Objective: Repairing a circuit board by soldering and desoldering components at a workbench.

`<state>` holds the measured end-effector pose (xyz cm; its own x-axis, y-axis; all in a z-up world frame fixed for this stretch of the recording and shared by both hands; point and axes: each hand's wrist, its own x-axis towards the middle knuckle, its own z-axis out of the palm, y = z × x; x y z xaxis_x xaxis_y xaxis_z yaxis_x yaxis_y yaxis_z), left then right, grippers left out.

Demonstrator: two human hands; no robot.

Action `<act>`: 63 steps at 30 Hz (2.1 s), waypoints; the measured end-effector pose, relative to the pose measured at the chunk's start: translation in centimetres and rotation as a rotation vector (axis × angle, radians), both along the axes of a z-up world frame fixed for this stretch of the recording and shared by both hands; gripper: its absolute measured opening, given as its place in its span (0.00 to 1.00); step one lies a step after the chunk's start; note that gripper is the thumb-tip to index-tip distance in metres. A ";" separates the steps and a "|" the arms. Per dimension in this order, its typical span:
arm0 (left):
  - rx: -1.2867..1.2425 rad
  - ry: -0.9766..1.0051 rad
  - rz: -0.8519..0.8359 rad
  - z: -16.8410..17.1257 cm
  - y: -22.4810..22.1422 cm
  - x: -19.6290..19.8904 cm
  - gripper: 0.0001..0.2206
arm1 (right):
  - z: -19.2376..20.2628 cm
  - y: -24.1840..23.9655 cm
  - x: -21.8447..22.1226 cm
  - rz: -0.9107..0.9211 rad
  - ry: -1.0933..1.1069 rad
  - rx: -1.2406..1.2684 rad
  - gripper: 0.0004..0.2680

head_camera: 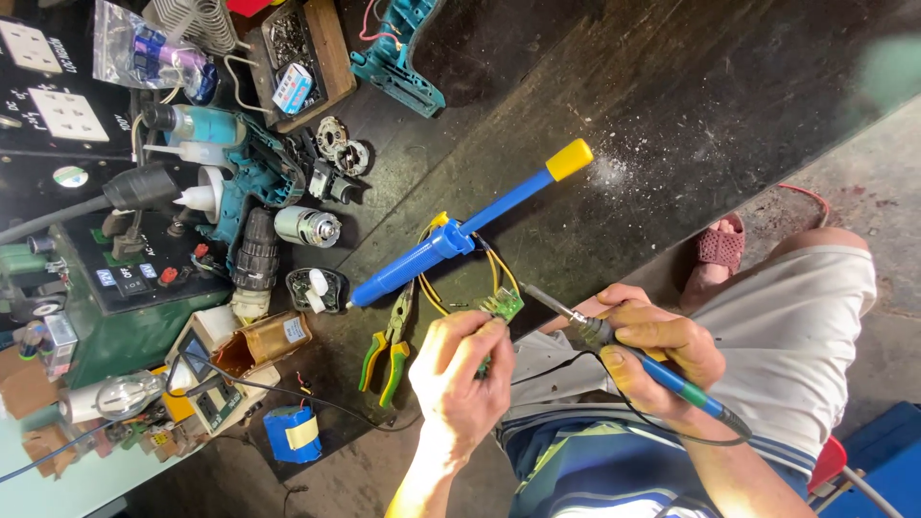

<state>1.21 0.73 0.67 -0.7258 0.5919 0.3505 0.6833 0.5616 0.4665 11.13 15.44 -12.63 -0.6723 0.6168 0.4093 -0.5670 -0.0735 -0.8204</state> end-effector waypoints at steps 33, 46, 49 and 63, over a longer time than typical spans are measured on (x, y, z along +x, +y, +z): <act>-0.022 0.335 0.471 -10.2 -8.0 8.5 0.27 | 1.4 -1.4 -2.7 -0.235 -0.130 0.634 0.15; -0.019 -0.015 0.165 -6.0 -9.5 3.0 0.23 | 2.9 -1.8 -4.7 -0.263 -0.101 0.564 0.12; 0.009 -0.081 0.183 -7.2 -10.2 4.0 0.32 | 2.0 -1.5 -3.5 -0.234 -0.161 0.526 0.13; 0.105 0.004 0.196 -0.3 -12.1 -2.3 0.06 | -0.1 0.0 -2.2 -0.158 -0.157 0.394 0.13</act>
<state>-1.13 -11.41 0.40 -0.8217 0.3997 0.4063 0.5681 0.6321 0.5270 8.92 15.39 -12.78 -0.6552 0.5346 0.5337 -0.4124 0.3388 -0.8457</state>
